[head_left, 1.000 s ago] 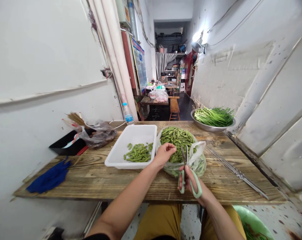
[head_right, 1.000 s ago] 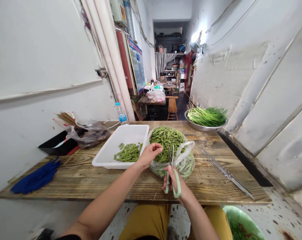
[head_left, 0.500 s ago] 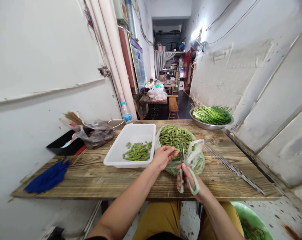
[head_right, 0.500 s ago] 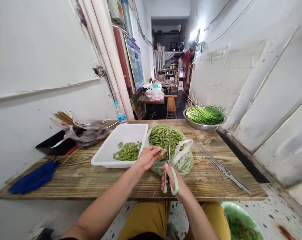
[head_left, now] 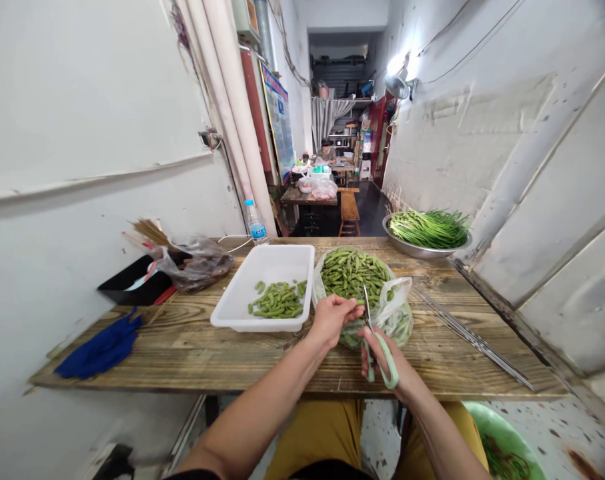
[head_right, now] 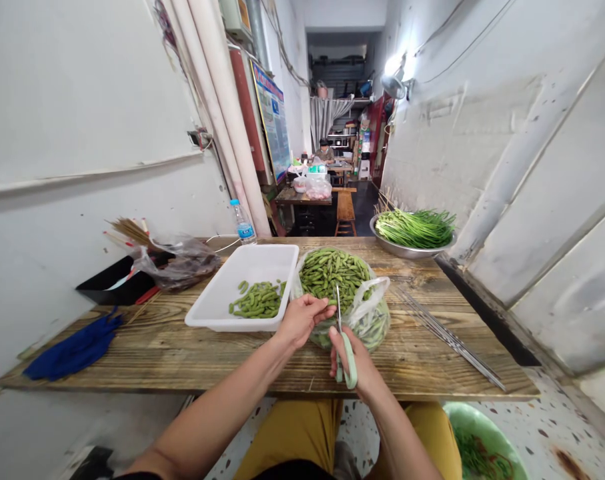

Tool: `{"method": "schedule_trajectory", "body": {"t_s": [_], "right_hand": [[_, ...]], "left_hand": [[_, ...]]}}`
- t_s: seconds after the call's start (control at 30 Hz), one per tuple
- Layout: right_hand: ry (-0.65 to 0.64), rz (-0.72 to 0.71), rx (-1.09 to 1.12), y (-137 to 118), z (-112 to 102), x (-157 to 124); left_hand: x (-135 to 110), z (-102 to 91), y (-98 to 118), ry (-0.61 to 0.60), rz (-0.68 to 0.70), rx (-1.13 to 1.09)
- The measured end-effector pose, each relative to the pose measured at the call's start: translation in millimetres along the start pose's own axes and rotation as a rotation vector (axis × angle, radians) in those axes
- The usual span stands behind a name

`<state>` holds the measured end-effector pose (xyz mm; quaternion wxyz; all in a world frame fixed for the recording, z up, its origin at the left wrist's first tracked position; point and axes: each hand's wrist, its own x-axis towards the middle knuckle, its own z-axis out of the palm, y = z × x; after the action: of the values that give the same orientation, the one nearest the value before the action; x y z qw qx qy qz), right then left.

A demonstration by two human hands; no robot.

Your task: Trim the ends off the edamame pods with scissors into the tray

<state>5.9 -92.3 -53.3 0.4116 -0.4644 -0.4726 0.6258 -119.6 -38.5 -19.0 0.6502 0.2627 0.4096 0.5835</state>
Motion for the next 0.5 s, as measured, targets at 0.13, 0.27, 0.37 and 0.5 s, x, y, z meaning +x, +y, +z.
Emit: {"method": "schedule_trajectory", "body": {"t_s": [0.13,0.27,0.37,0.5], "right_hand": [[0.015,0.006,0.065,-0.4,6.3,-1.0],[-0.020,0.046,0.229,-3.4,12.2,-1.2],[-0.039,0.062,0.318,-6.1,12.3,-1.7],[-0.018,0.034,0.244,-9.1,8.8,-2.3]], "left_hand": [[0.0,1.2,-2.3,0.005,-0.001,-0.003],[-1.1,3.4,-5.7,0.029,-0.019,-0.055],[-3.7,5.4,-6.8,0.053,-0.039,-0.087],[-7.5,8.1,-7.0,0.054,-0.024,-0.102]]}}
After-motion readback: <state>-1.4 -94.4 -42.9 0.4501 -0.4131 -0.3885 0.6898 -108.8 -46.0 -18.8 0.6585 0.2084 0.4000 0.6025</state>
